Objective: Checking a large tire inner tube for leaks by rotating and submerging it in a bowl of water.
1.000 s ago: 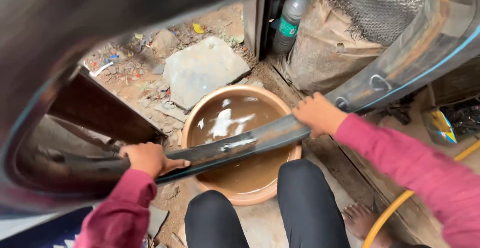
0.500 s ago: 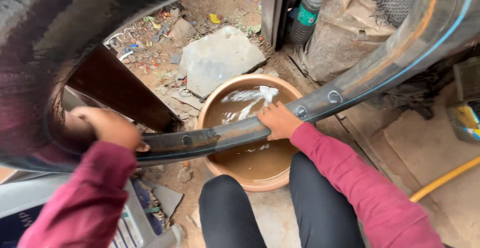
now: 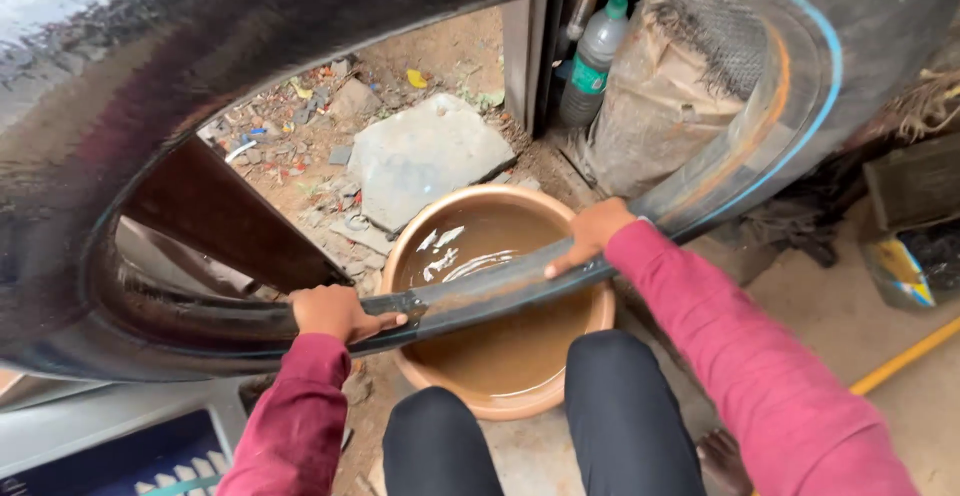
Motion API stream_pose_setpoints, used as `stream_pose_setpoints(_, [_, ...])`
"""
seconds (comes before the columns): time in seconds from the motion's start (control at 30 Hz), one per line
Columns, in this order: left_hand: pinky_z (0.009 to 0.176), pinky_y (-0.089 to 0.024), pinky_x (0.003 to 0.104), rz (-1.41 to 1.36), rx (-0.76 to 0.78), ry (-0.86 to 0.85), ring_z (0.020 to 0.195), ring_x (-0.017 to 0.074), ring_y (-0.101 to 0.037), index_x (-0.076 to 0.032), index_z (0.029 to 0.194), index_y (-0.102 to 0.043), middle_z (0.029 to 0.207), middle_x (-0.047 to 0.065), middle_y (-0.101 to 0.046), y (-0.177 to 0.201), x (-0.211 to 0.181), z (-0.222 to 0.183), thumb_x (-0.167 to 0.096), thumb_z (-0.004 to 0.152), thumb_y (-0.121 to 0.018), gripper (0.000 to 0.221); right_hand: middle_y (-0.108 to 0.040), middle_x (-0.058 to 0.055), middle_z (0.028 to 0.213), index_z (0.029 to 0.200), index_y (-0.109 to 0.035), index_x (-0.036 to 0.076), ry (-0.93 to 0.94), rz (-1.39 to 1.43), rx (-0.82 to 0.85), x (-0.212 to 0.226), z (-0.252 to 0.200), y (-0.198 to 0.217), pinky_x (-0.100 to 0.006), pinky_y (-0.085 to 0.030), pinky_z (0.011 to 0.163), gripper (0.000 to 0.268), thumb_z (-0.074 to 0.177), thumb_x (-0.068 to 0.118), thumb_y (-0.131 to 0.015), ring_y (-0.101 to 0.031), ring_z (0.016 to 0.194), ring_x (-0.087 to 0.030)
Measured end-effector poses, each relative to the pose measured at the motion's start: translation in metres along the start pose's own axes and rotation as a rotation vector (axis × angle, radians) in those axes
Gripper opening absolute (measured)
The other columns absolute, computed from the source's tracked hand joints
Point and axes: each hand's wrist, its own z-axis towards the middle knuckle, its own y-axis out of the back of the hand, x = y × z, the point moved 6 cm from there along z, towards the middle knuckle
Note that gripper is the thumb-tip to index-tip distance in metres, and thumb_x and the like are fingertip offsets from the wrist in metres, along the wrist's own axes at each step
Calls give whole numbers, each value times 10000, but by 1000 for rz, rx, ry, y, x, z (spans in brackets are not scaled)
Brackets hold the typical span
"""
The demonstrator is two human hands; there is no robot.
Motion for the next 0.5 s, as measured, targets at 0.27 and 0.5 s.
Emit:
stream_pose_setpoints(0.27, [806, -517, 410, -50, -43, -2, 888, 236, -746, -192, 948, -825, 946, 49, -784, 2, -17, -9, -1021, 574, -556, 948, -767, -149, 1126, 1116, -773, 41, -38, 30, 105, 7, -7, -9, -421, -549, 912, 1147, 511, 1001, -601, -747, 1067, -299])
stream_pose_setpoints(0.5, [998, -457, 550, -49, -61, 75, 989, 286, -728, -131, 1071, -788, 1055, 88, -763, 19, -25, -19, -991, 602, -591, 1000, -731, -138, 1189, 1214, -741, 110, -129, 113, 71, -10, 16, -28, -443, -523, 947, 1098, 506, 947, -689, -694, 1151, -301])
